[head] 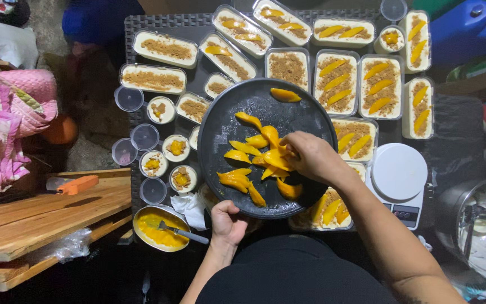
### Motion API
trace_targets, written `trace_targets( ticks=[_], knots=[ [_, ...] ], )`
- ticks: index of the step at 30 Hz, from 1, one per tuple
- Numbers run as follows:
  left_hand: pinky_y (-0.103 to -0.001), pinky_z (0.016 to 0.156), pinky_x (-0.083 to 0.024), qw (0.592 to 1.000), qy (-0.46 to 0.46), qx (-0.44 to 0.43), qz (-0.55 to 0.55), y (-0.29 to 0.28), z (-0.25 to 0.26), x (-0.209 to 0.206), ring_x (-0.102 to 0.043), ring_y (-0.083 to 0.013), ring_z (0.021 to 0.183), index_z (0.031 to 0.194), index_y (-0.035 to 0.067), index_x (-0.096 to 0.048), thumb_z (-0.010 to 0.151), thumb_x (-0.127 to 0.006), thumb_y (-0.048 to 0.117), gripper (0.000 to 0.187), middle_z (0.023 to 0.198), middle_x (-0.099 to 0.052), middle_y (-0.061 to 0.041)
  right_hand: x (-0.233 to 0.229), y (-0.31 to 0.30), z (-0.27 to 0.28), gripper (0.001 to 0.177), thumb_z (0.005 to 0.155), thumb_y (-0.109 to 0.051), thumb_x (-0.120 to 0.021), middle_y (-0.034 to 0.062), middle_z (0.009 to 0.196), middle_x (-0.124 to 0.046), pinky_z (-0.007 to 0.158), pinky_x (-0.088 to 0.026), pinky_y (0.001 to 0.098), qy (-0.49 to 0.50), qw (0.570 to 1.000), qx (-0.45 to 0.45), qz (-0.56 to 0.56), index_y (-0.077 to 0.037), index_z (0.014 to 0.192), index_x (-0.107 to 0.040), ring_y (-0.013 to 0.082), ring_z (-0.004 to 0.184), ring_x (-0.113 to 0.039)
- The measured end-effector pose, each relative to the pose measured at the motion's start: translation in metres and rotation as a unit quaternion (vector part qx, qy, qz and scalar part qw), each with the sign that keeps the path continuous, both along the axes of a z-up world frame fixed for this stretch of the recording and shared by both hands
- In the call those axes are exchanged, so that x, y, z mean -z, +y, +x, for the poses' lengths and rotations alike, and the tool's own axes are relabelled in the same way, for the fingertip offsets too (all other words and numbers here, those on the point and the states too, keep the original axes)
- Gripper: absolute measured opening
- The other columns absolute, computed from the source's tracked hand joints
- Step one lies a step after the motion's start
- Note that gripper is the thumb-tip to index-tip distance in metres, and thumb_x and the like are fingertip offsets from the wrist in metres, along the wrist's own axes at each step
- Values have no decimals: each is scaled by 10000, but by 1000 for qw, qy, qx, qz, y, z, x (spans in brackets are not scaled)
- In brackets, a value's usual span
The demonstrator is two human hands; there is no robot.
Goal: The person places sliced mango pieces by hand onto multiple rectangular dessert containers that already contain a white base and a brown crumb topping. The person repeatedly picks up mango slices from a black tray and arranges them on the desserts.
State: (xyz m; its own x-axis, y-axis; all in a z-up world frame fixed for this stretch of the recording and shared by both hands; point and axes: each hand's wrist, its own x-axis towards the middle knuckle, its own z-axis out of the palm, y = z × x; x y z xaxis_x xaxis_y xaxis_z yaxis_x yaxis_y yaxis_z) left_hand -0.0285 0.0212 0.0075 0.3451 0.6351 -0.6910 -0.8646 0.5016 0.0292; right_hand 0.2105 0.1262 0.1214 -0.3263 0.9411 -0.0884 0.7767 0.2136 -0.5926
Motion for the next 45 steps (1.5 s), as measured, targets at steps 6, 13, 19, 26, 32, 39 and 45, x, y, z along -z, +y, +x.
trace_targets(
  ticks=[6,13,19,26,32,39,45],
  knots=[
    [-507,1033,-453,1000,12,-3,-7,-5,-3,8,-609,-325,1073,1083,-84,-593,598,-470,-19,504,1078,-649,-152,-4,0,-3,216,768,-77,-729,138,924,-667,716,-537,403,29,999,-39,10,-38,962,-641,334,865,-668],
    [-502,1033,-465,999,-18,-25,5,-8,-9,28,-614,-323,1033,954,-76,-588,632,-478,-19,345,1030,-643,-154,-14,18,-10,185,833,-66,-694,76,958,-750,772,-593,304,143,988,37,-53,-71,1015,-731,173,866,-738],
    [-483,1032,-462,1000,-10,-25,-5,-11,-21,30,-608,-311,1024,973,-80,-601,633,-474,-20,367,1021,-640,-146,-2,86,-3,135,840,-117,-731,78,867,-748,685,-576,289,148,961,205,-110,-32,945,-728,110,744,-695],
    [-469,965,-499,998,-26,18,-60,-16,-30,30,-644,-326,960,1003,-64,-636,580,-458,16,465,979,-690,-143,55,200,-41,138,780,-58,-745,99,736,-702,531,-552,246,247,923,261,-136,55,838,-691,112,597,-658],
    [-439,945,-518,997,-38,27,-53,-23,-32,45,-653,-297,898,925,-68,-641,600,-485,-4,366,904,-686,-128,99,248,-78,116,778,-28,-745,98,724,-707,515,-567,238,285,904,282,-148,60,816,-681,124,602,-684],
    [-429,916,-520,996,-35,8,-80,-18,-33,49,-639,-287,877,886,-44,-634,576,-477,-24,347,885,-669,-112,113,257,-93,79,818,-35,-715,92,708,-708,499,-555,261,296,895,292,-162,40,817,-689,138,572,-680],
    [-434,929,-517,997,-28,10,-74,-15,-34,40,-635,-281,893,898,-69,-627,587,-482,-28,345,906,-667,-121,103,246,-82,117,800,-92,-752,79,718,-726,510,-537,267,125,936,295,-148,-8,881,-749,120,576,-669]
  ],
)
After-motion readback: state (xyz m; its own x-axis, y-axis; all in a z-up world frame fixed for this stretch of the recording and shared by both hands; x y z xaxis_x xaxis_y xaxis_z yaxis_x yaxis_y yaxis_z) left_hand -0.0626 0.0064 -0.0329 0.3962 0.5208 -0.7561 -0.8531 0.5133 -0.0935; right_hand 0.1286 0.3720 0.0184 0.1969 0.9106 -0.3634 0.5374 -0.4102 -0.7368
